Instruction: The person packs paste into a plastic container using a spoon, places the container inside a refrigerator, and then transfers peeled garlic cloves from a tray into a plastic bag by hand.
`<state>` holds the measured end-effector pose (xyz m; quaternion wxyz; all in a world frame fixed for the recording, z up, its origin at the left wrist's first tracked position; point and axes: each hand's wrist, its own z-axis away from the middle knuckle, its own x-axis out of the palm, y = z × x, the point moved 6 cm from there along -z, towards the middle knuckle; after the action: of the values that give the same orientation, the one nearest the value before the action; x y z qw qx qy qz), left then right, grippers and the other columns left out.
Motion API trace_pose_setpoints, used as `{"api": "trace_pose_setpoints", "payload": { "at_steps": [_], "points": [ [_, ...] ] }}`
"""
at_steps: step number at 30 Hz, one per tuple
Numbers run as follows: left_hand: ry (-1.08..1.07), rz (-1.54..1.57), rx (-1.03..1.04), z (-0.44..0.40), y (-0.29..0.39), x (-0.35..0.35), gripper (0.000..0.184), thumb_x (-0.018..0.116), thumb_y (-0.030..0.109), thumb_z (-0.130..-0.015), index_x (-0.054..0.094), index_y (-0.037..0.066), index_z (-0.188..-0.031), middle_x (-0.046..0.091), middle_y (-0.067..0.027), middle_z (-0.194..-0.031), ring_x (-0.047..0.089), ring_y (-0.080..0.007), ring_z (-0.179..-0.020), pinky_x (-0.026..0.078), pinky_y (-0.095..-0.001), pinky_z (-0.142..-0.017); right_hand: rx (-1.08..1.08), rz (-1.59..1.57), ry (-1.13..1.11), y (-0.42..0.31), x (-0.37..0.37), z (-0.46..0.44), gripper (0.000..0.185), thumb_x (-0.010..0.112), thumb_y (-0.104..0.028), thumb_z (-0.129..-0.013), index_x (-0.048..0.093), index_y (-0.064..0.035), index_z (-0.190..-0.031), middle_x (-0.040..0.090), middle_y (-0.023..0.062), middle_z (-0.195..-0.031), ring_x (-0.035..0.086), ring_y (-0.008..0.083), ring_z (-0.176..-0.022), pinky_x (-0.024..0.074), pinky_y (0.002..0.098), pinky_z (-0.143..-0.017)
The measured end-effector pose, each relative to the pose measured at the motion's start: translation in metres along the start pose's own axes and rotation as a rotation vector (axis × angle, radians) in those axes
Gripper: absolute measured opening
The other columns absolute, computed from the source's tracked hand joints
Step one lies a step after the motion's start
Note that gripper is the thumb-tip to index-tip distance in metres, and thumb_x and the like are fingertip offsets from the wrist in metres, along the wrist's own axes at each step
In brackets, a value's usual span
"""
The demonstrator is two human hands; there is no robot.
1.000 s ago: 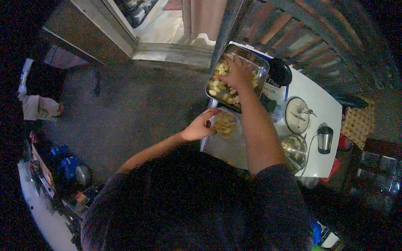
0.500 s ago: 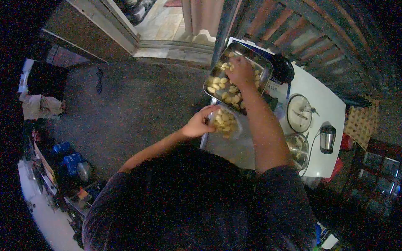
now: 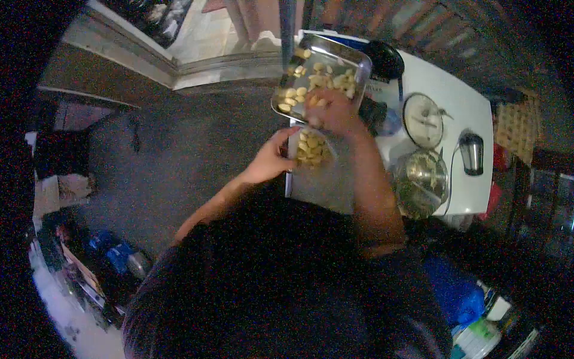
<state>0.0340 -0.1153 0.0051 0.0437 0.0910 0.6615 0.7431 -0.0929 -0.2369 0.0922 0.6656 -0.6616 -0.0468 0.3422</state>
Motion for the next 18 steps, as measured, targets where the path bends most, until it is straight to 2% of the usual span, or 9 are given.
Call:
{"api": "trace_pose_setpoints", "payload": {
  "at_steps": [1,3,4,7,10,11,13,16,18],
  "points": [
    [-0.021,0.050,-0.022,-0.003,-0.004,-0.001,0.077,0.071,0.004,-0.065,0.045,0.001,-0.138,0.050,-0.0099,-0.126,0.057,-0.0114,-0.073,0.049,-0.0274,-0.063,-0.217,0.169,-0.154,0.008,0.020,0.013,0.013,0.067,-0.013,-0.079,0.065,-0.0062,-0.089,0.065,0.0036,-0.086,0.061,0.0162,-0.076,0.0507,0.0290,-0.070],
    [-0.074,0.155,-0.091,0.002,0.002,0.002,0.075,0.070,0.001,-0.066,0.045,0.001,-0.138,0.051,-0.0093,-0.124,0.057,-0.0109,-0.072,0.049,-0.0277,-0.062,-0.004,0.202,-0.242,0.007,0.046,0.046,0.016,0.068,-0.012,-0.078,0.065,-0.0048,-0.091,0.066,0.0065,-0.092,0.062,0.0194,-0.085,0.0500,0.0301,-0.077],
    [-0.117,0.022,-0.108,0.004,0.029,0.005,0.079,0.067,-0.005,-0.068,0.039,0.003,-0.142,0.055,-0.0056,-0.126,0.053,-0.0166,-0.115,0.049,-0.0310,-0.090,0.093,0.219,-0.283,0.007,0.054,0.057,0.017,0.069,-0.011,-0.077,0.065,-0.0041,-0.092,0.067,0.0079,-0.096,0.063,0.0210,-0.089,0.0496,0.0306,-0.080],
    [-0.130,0.031,-0.176,0.007,0.038,0.002,0.078,0.066,-0.006,-0.068,0.040,0.002,-0.142,0.055,-0.0058,-0.125,0.053,-0.0160,-0.114,0.047,-0.0299,-0.091,-0.290,0.358,0.102,0.018,0.049,0.072,0.020,0.070,-0.013,-0.079,0.065,-0.0040,-0.095,0.066,0.0121,-0.107,0.063,0.0253,-0.096,0.0490,0.0326,-0.083],
    [-0.135,-0.219,-0.011,0.009,0.055,0.002,0.074,0.069,-0.004,-0.069,0.045,0.000,-0.139,0.048,-0.0092,-0.135,0.049,-0.0190,-0.121,0.044,-0.0302,-0.096,-0.254,0.404,0.224,0.002,0.031,0.098,0.026,0.073,-0.015,-0.077,0.066,-0.0054,-0.100,0.065,0.0130,-0.110,0.063,0.0292,-0.098,0.0496,0.0369,-0.084],
    [-0.139,-0.268,0.029,0.009,0.059,0.002,0.074,0.070,-0.004,-0.069,0.046,0.000,-0.138,0.046,-0.0100,-0.138,0.049,-0.0196,-0.123,0.044,-0.0301,-0.097,-0.170,0.375,0.245,-0.002,0.020,0.109,0.028,0.073,-0.014,-0.076,0.065,-0.0061,-0.102,0.065,0.0128,-0.108,0.063,0.0294,-0.098,0.0497,0.0373,-0.084],
    [-0.182,-0.416,0.021,0.010,0.064,0.002,0.075,0.071,-0.005,-0.068,0.046,0.000,-0.138,0.039,-0.0111,-0.145,0.046,-0.0204,-0.127,0.045,-0.0296,-0.096,-0.005,0.312,0.278,-0.006,0.001,0.141,0.032,0.074,-0.012,-0.075,0.065,-0.0076,-0.105,0.064,0.0124,-0.105,0.063,0.0298,-0.096,0.0499,0.0380,-0.084],
    [-0.220,-0.469,0.005,0.012,0.072,0.005,0.076,0.069,-0.008,-0.069,0.045,0.001,-0.140,0.038,-0.0111,-0.146,0.047,-0.0197,-0.126,0.046,-0.0287,-0.093,0.132,0.373,0.070,0.023,0.017,0.202,0.033,0.072,-0.006,-0.075,0.065,-0.0086,-0.108,0.062,0.0118,-0.101,0.061,0.0294,-0.095,0.0501,0.0379,-0.083],
    [-0.229,-0.491,0.033,0.010,0.068,0.006,0.076,0.068,-0.009,-0.069,0.045,0.002,-0.140,0.039,-0.0104,-0.146,0.048,-0.0188,-0.124,0.048,-0.0277,-0.089,0.153,0.412,0.180,0.044,0.043,0.245,0.030,0.071,-0.005,-0.077,0.066,-0.0102,-0.107,0.060,0.0108,-0.102,0.059,0.0280,-0.093,0.0500,0.0373,-0.081]
  ]
}}
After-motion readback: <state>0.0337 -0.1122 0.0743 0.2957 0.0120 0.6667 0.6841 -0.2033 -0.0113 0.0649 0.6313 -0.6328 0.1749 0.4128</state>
